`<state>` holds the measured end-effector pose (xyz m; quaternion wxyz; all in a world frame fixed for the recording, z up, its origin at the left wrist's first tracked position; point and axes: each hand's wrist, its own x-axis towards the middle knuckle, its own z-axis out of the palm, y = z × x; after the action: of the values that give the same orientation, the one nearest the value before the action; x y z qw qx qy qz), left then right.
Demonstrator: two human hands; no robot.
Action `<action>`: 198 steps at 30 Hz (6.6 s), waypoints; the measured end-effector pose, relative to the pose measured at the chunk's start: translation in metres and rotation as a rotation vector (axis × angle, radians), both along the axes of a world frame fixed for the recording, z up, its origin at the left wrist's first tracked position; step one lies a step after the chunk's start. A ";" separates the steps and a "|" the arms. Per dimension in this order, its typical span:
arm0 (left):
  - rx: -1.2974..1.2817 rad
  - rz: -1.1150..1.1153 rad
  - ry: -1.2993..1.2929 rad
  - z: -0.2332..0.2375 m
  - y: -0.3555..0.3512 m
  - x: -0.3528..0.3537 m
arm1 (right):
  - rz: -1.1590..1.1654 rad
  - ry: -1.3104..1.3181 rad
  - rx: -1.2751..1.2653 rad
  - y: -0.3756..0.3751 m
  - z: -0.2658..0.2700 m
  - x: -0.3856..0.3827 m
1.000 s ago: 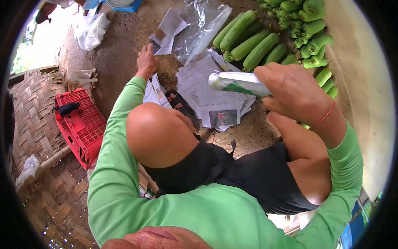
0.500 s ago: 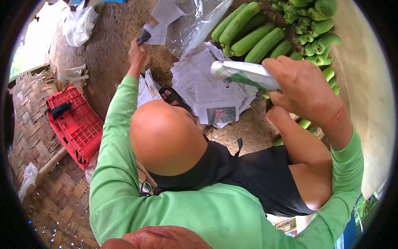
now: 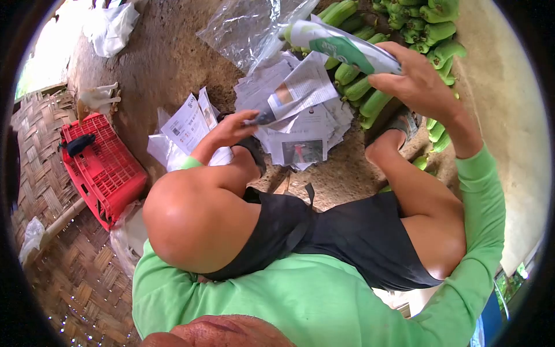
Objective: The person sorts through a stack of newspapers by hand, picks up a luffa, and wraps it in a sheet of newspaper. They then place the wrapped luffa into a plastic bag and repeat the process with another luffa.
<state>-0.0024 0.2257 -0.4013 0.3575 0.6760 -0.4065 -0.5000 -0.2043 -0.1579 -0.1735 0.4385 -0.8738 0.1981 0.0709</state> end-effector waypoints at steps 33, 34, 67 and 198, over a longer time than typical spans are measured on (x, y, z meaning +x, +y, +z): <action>0.112 0.406 -0.342 -0.102 -0.171 0.103 | -0.696 -0.004 0.813 0.114 -0.181 0.110; 0.068 0.481 -0.205 -0.106 -0.170 0.109 | -0.685 0.010 0.785 0.114 -0.182 0.108; -0.144 0.833 -0.575 -0.094 -0.037 0.097 | -0.349 0.085 0.696 0.175 -0.288 0.218; 0.030 0.590 0.142 0.049 -0.078 -0.017 | -0.719 -0.093 0.418 0.097 -0.205 0.012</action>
<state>-0.0196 0.1477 -0.3525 0.5047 0.7335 -0.1588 -0.4266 -0.1922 -0.0613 -0.3784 0.6116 -0.6436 0.4517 -0.0877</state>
